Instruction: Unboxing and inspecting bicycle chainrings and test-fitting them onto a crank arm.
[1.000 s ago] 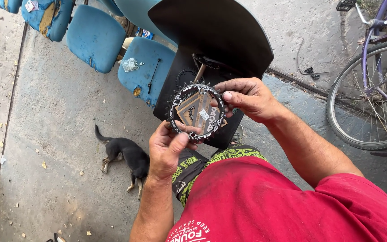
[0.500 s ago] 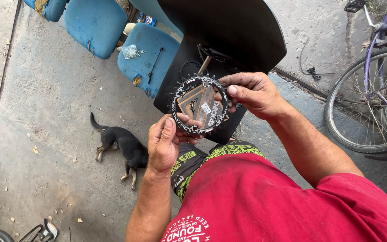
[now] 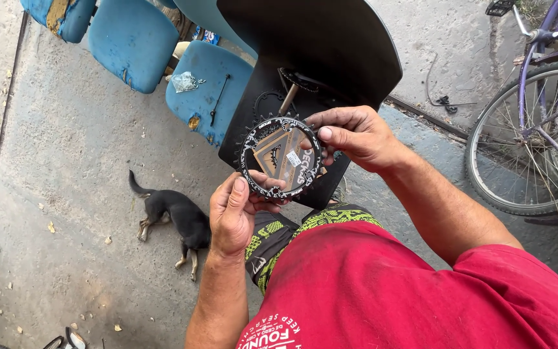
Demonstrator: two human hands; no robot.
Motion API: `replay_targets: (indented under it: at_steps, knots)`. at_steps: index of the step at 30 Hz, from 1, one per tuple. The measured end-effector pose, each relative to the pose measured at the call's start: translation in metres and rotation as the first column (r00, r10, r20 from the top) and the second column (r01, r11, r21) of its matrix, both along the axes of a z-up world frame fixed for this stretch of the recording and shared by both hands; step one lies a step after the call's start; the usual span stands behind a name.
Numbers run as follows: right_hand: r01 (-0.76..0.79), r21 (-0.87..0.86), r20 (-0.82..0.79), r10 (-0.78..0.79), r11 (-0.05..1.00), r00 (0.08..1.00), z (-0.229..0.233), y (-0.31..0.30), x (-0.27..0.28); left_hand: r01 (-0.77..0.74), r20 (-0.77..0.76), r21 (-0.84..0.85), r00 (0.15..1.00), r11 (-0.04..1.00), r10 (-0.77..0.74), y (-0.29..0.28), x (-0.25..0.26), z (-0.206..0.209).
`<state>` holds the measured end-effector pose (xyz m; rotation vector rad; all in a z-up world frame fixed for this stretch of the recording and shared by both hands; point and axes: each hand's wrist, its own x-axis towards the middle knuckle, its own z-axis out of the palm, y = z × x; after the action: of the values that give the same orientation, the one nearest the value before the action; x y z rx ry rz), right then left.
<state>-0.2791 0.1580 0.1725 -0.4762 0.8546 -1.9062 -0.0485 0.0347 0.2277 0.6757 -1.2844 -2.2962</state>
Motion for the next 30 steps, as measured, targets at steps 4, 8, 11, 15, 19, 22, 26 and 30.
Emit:
replay_targets:
  at_steps: [4,8,11,15,19,22,26,30]
  knots:
    - [0.001,-0.011,0.011,-0.001,1.000,1.000,0.0010,0.0023,-0.0003,-0.003,0.006,-0.007,1.000,1.000,0.003,0.0004,-0.0006,-0.0008]
    - [0.003,-0.021,0.020,-0.003,1.000,1.000,-0.0020,0.0047,-0.0016,-0.003,0.011,-0.007,1.000,1.000,0.003,0.0017,-0.0029,0.0010]
    - [0.010,-0.017,0.020,-0.010,1.000,1.000,-0.0021,0.0064,-0.0011,0.005,0.009,-0.011,1.000,1.000,-0.005,0.0008,-0.0031,-0.0017]
    - [0.010,-0.018,0.028,-0.010,1.000,1.000,-0.0041,0.0063,-0.0015,0.005,0.013,-0.013,1.000,1.000,-0.005,0.0005,-0.0029,-0.0022]
    - [0.011,-0.019,0.025,-0.011,1.000,1.000,-0.0022,0.0038,0.0001,-0.011,0.008,-0.009,1.000,1.000,0.011,0.0006,-0.0010,-0.0026]
    - [0.006,-0.019,0.022,-0.005,1.000,1.000,-0.0043,0.0024,0.0014,-0.017,0.003,-0.011,1.000,1.000,0.017,-0.0004,0.0004,-0.0037]
    - [0.000,-0.017,0.021,0.000,1.000,1.000,-0.0003,0.0000,0.0025,-0.017,-0.007,-0.010,1.000,1.000,0.017,-0.0020,0.0020,-0.0031]
    - [-0.002,-0.011,0.021,0.002,1.000,1.000,0.0022,-0.0032,0.0041,-0.022,-0.010,-0.009,1.000,1.000,0.022,-0.0031,0.0014,-0.0005]
